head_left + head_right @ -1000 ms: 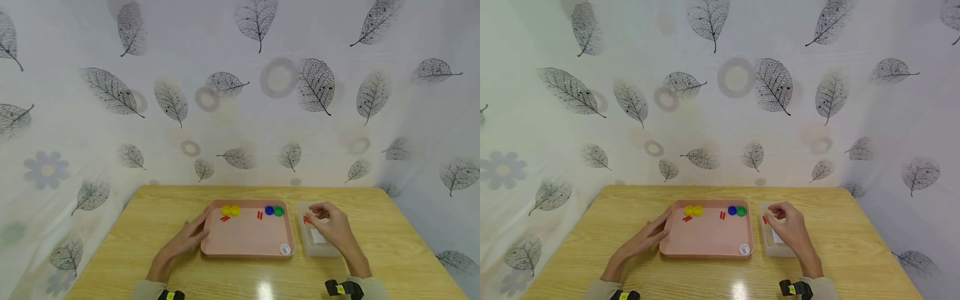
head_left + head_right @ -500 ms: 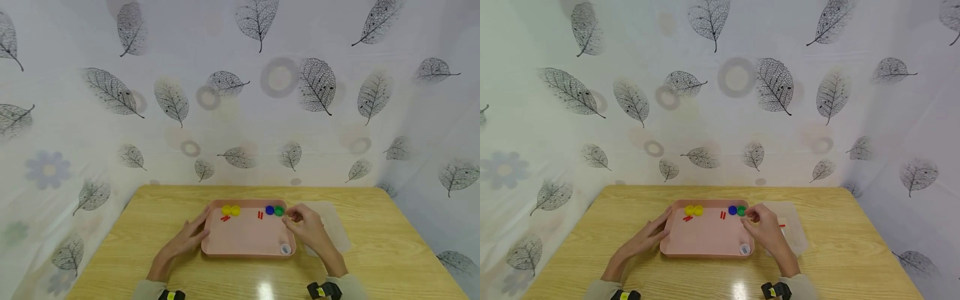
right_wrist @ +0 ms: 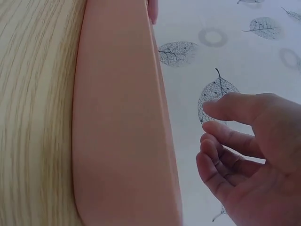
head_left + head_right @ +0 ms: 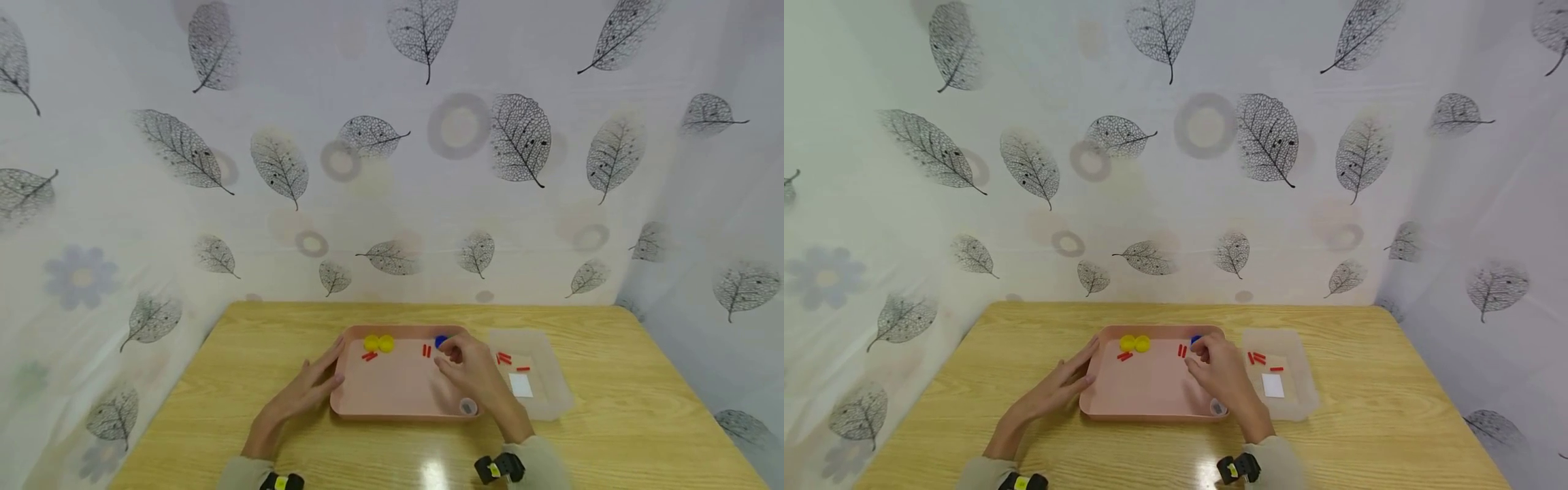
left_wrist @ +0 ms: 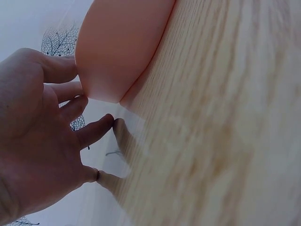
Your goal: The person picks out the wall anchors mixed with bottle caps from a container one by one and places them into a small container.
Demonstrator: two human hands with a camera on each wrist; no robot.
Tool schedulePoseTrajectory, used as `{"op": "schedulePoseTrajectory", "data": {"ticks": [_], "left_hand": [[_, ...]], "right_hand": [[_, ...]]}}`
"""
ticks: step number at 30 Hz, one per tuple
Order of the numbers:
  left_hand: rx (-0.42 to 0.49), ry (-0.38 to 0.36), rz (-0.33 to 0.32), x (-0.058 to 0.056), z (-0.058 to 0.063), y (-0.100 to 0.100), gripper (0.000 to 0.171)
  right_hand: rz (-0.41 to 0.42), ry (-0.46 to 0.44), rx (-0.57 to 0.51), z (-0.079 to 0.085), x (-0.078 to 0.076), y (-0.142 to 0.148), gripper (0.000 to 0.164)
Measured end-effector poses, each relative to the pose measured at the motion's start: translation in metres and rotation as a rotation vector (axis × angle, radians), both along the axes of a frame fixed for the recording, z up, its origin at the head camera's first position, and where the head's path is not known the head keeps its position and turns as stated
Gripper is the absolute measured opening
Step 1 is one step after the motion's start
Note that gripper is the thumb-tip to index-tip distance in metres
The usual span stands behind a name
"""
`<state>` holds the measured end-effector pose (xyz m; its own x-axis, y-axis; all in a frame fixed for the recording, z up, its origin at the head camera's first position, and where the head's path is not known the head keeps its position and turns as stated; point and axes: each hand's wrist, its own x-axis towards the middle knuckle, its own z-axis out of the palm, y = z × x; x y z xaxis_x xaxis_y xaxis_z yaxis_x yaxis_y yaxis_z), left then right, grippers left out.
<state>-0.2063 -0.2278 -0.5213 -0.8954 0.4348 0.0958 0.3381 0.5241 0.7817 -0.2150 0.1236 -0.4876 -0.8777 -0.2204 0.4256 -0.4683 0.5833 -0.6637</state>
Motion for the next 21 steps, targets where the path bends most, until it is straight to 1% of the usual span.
{"op": "schedulePoseTrajectory", "data": {"ticks": [2,4,6,7,10,14,19,21], "left_hand": [[0.001,0.012,0.011,0.002,0.0,-0.004,0.064],[-0.001,0.028,0.005,0.002,0.0,-0.005,0.065],[-0.003,0.043,-0.008,0.0,-0.001,-0.004,0.065],[-0.008,0.048,-0.024,-0.002,-0.002,-0.001,0.065],[-0.023,0.043,-0.053,-0.006,-0.003,0.004,0.067],[-0.016,0.014,-0.046,-0.005,-0.003,0.003,0.067],[-0.002,0.016,-0.032,-0.002,-0.001,-0.002,0.066],[-0.002,0.017,-0.03,-0.002,-0.001,-0.004,0.066]], "right_hand": [[0.025,-0.002,0.005,-0.001,-0.003,-0.009,0.015],[0.034,0.008,0.016,-0.002,-0.006,-0.016,0.015],[0.023,0.022,0.026,-0.004,-0.008,-0.019,0.015],[0.009,0.025,0.028,-0.006,-0.009,-0.018,0.015],[-0.024,0.023,0.048,-0.011,-0.012,-0.015,0.016],[-0.023,-0.003,0.087,-0.018,-0.018,-0.016,0.013],[-0.032,0.043,0.149,-0.026,-0.026,-0.021,0.014],[-0.045,0.041,0.164,-0.029,-0.027,-0.023,0.015]]}}
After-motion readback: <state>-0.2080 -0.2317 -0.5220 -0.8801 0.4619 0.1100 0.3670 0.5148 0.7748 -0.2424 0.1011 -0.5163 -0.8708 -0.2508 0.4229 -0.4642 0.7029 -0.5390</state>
